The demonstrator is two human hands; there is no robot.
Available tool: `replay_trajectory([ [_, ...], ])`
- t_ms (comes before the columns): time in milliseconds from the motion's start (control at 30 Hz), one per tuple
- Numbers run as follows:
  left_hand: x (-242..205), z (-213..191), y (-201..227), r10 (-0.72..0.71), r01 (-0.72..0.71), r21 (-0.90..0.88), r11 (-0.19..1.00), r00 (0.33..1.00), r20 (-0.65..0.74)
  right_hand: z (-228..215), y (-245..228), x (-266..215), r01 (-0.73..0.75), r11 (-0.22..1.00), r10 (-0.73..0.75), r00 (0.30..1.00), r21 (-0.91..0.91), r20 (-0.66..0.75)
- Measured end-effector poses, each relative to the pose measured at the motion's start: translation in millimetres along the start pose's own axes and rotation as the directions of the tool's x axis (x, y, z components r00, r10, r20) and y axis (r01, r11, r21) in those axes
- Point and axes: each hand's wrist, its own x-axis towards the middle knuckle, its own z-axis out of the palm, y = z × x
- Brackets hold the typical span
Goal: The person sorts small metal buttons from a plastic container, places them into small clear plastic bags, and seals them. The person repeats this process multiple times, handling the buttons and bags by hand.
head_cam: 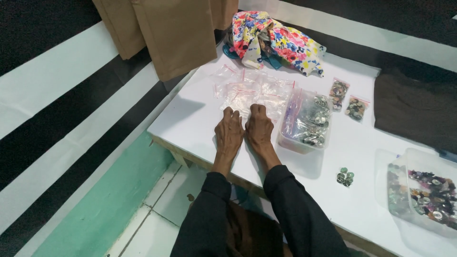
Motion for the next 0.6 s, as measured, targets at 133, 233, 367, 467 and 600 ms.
replay_trajectory([
  [133, -0.4, -0.1, 0.7, 0.02, -0.02, 0.01, 1.0, 0.999, -0.029, -23.7, -11.6, -4.1, 0.119, 0.986, -0.107, 0.988, 0.116, -0.107],
  [233, 0.6, -2.8, 2.2, 0.026, -0.027, -0.01, 1.0, 0.999, -0.025, -24.3, -12.4, -3.1, 0.191, 0.955, -0.153, 0.972, 0.227, -0.178],
  [367, 2.0, -9.6, 8.0, -0.016, 0.016, -0.038, 0.999, 1.0, 0.007, -28.1, -13.2, -5.9, 0.243, 0.888, -0.176, 0.964, 0.39, -0.199],
  [467, 2.2, -20.2, 13.0, -0.03, 0.031, -0.111, 0.993, 1.0, 0.009, -43.2, -24.1, -11.9, 0.243, 0.881, -0.16, 0.96, 0.407, -0.228],
  [600, 5.6, -13.5, 5.6, -0.055, 0.038, -0.324, 0.945, 0.998, -0.044, -66.3, -32.9, -20.5, 0.28, 0.903, -0.191, 0.941, 0.327, -0.278],
])
